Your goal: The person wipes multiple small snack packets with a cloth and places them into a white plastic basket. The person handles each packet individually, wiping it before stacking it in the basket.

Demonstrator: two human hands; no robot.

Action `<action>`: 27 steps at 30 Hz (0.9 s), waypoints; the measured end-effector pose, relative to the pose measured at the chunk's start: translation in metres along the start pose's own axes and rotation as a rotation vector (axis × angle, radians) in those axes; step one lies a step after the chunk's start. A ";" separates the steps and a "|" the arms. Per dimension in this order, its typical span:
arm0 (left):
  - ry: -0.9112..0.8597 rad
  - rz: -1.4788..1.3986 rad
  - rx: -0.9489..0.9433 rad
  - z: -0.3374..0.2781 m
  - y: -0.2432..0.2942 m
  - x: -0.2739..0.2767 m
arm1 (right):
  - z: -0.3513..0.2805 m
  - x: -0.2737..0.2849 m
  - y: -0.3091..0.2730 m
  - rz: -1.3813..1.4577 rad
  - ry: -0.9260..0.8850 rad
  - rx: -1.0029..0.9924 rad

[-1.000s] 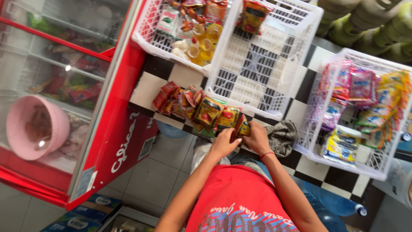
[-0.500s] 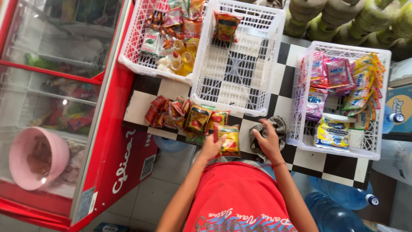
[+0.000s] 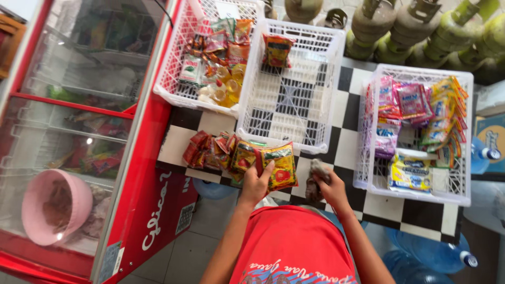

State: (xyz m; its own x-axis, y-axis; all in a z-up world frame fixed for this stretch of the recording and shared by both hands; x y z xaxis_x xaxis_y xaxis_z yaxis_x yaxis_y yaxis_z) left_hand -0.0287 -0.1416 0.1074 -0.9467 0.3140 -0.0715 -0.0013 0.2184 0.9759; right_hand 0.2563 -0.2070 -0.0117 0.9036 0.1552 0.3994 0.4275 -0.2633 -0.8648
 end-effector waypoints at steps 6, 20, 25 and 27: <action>0.042 0.401 0.221 0.011 0.005 -0.024 | -0.032 0.001 -0.168 0.229 -0.090 0.400; -0.009 0.145 0.010 0.008 0.063 -0.020 | -0.047 -0.014 -0.266 -0.353 0.052 0.626; -0.094 0.400 -0.138 -0.001 0.091 -0.031 | -0.023 0.010 -0.276 -0.122 0.158 0.622; -0.102 0.372 -0.132 -0.010 0.104 -0.034 | -0.012 0.019 -0.271 0.059 0.086 0.533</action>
State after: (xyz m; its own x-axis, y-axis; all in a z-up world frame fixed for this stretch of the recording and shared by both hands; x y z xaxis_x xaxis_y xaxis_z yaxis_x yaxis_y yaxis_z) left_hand 0.0000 -0.1386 0.2133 -0.8536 0.4409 0.2774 0.2874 -0.0454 0.9567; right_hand 0.1581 -0.1444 0.2346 0.9342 0.0700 0.3497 0.3224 0.2536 -0.9120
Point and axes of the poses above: each hand's wrist, its own z-axis towards the middle knuckle, its own x-axis out of the back of the hand, y = z × x, the point moved 4 cm from there along z, towards the middle knuckle, and after that the axes turned 15 degrees about -y, right-handed, at the moved point
